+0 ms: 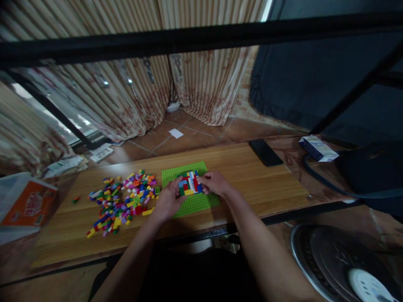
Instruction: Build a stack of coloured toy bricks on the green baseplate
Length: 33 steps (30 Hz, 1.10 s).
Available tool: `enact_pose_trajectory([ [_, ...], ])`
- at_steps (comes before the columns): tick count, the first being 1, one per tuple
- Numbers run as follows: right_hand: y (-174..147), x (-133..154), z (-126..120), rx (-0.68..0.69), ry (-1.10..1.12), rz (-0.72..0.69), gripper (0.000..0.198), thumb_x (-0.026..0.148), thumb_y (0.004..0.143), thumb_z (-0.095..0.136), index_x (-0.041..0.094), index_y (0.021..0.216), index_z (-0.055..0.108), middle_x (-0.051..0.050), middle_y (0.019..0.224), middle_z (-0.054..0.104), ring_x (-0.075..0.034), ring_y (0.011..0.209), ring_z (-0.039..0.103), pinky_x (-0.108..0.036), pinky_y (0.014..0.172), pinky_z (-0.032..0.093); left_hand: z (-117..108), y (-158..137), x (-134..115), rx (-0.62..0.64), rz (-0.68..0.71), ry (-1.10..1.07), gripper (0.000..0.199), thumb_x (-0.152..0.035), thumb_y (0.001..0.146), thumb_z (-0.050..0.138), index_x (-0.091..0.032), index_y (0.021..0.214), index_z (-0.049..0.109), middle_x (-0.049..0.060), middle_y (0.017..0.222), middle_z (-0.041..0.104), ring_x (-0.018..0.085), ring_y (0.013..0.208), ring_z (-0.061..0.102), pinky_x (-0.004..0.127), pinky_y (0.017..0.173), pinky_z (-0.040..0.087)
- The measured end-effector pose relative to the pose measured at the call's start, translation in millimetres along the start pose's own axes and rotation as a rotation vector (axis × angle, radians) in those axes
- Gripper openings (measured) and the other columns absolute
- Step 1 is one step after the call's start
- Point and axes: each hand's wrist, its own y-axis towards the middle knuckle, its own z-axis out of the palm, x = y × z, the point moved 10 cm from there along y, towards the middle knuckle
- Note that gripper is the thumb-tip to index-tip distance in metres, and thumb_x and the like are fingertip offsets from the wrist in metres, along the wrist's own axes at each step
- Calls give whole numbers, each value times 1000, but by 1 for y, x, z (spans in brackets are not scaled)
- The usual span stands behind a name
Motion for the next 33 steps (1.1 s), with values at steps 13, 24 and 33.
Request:
enact_pose_trajectory([
  [13,-23,81,-55,-605,5,-511,29,35,82,57,16,60,59,4,46,52,-8,40,46,-20,42,38,-2,-8,-11,12,31,-113,57,-8,76,54,-16,132,51,7,99,65,16,80,62,29,80,51],
  [24,-72,108,106,-75,-545,-925,20,25,93,49,19,82,65,-2,77,66,-14,72,60,-25,69,42,-151,-35,67,-832,-91,-542,26,-23,75,63,-14,98,68,3,75,67,13,66,62,23,64,49],
  [33,-70,76,169,180,-761,-838,15,17,91,52,21,89,66,-2,88,64,-16,81,61,-27,73,43,-191,-90,140,-1151,-329,-1446,8,-12,74,60,-12,82,62,-5,60,54,2,46,48,12,47,39],
])
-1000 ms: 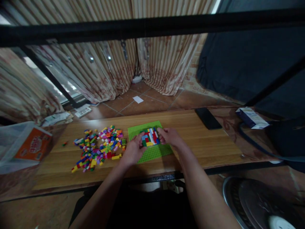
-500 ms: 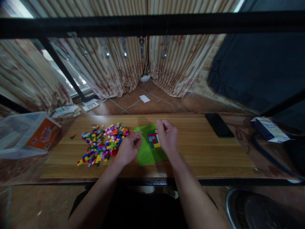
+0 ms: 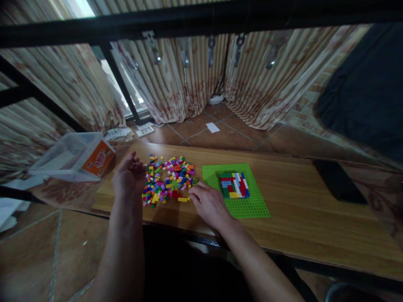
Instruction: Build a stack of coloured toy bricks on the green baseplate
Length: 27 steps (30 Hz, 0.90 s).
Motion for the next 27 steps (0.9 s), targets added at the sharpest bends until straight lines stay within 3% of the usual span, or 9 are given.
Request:
enact_pose_trajectory([
  [4,4,8,24,93,-48,20,12,20,89,55,20,90,67,-3,95,63,-18,89,60,-30,80,44,-6,1,5,-8,-133,-110,7,-7,80,54,-12,80,59,-6,57,51,1,42,45,11,45,38],
  [13,8,3,45,152,-180,79,14,22,88,56,19,94,67,-7,105,60,-22,100,58,-33,86,46,-9,0,0,-13,-157,-131,7,-8,82,55,-13,81,59,-6,57,53,0,41,46,11,44,38],
  [20,13,6,41,107,-127,73,10,18,90,51,17,90,61,-9,103,62,-22,97,58,-35,85,46,-9,2,3,7,-178,-98,4,-11,83,55,-13,81,59,-6,57,51,0,42,46,10,45,38],
  [27,12,5,21,2,41,73,8,17,90,52,19,92,59,-5,97,65,-18,92,59,-31,84,45,-1,3,8,56,-190,-41,9,-9,84,54,-13,78,60,-4,55,51,1,42,46,9,44,40],
])
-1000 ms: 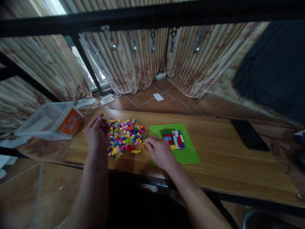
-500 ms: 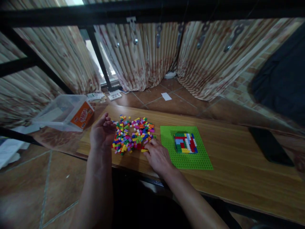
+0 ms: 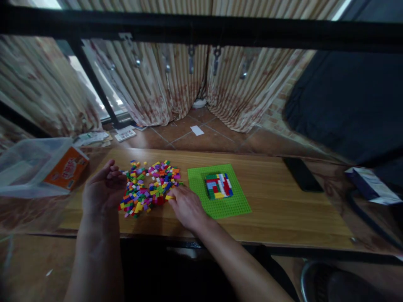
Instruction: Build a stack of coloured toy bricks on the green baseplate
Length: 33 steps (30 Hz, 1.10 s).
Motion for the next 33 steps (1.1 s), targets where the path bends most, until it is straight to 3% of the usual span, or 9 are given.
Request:
enact_pose_trajectory([
  [4,-2,0,-12,-56,16,-34,17,12,88,52,19,101,62,-5,100,62,-17,96,57,-29,87,44,10,-2,11,12,-46,33,18,-5,86,47,-12,78,62,-2,54,51,2,42,46,9,42,41],
  [8,-5,-4,-15,-34,-40,-39,14,15,87,56,19,97,65,-5,94,61,-17,90,57,-28,81,45,21,-7,26,32,-94,78,20,-3,84,46,-11,76,62,-1,55,53,2,44,48,8,41,41],
  [16,-11,-21,-42,-121,-50,11,20,10,89,48,16,94,66,-6,91,63,-17,88,59,-28,81,45,39,-15,61,145,-103,307,8,-9,71,63,-12,78,66,-2,60,57,4,48,51,10,46,44],
  [21,-21,-59,-90,-266,-53,135,17,10,87,54,19,90,68,-5,89,66,-17,84,60,-30,79,45,58,-32,90,307,-47,581,22,-21,61,74,-12,81,69,1,68,65,7,56,56,15,52,45],
  [25,-32,-93,-122,-319,-50,174,14,14,86,57,21,88,70,-3,88,65,-15,79,59,-30,76,45,76,-48,120,513,71,874,23,-29,67,72,-14,85,71,3,73,67,12,63,58,20,56,44],
  [28,-34,-110,-127,-293,-61,195,11,18,83,63,22,87,73,-3,89,63,-16,81,59,-31,76,45,87,-61,146,670,116,1001,21,-28,73,66,-15,88,71,2,74,67,13,66,59,23,60,45],
  [33,-25,-110,-116,-242,-142,140,13,17,80,66,25,85,75,-4,92,60,-18,88,57,-34,82,45,94,-69,172,732,182,1128,18,-24,76,60,-15,90,69,3,75,68,14,66,61,25,63,46],
])
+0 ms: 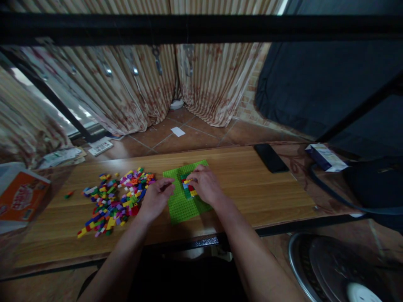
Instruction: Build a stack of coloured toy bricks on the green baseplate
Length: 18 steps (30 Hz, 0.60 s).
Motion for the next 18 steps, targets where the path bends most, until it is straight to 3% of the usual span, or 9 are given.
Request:
enact_pose_trajectory([
  [5,4,-3,4,-25,-43,26,13,16,75,70,25,83,75,-4,91,58,-19,89,56,-36,82,45,11,5,6,-17,-4,11,25,-20,75,60,-15,100,66,3,75,68,15,64,62,25,61,46],
  [10,1,-13,-9,-89,11,108,20,13,74,67,23,91,73,-4,93,60,-17,85,58,-35,83,46,18,8,4,-8,-18,76,31,-17,75,60,-14,106,63,4,75,69,16,64,63,26,60,46],
  [15,-6,-32,-26,-220,-17,235,16,21,78,62,19,92,71,-8,93,64,-21,85,60,-38,83,47,20,10,-2,-28,-26,162,32,-16,76,61,-13,108,61,6,79,71,18,68,65,28,64,48],
  [18,-8,-40,-21,-234,-27,266,21,25,75,67,19,95,70,-9,92,65,-22,86,60,-41,84,47,22,12,-3,-24,-31,216,36,-18,78,61,-12,113,59,8,82,71,19,71,66,29,66,48],
])
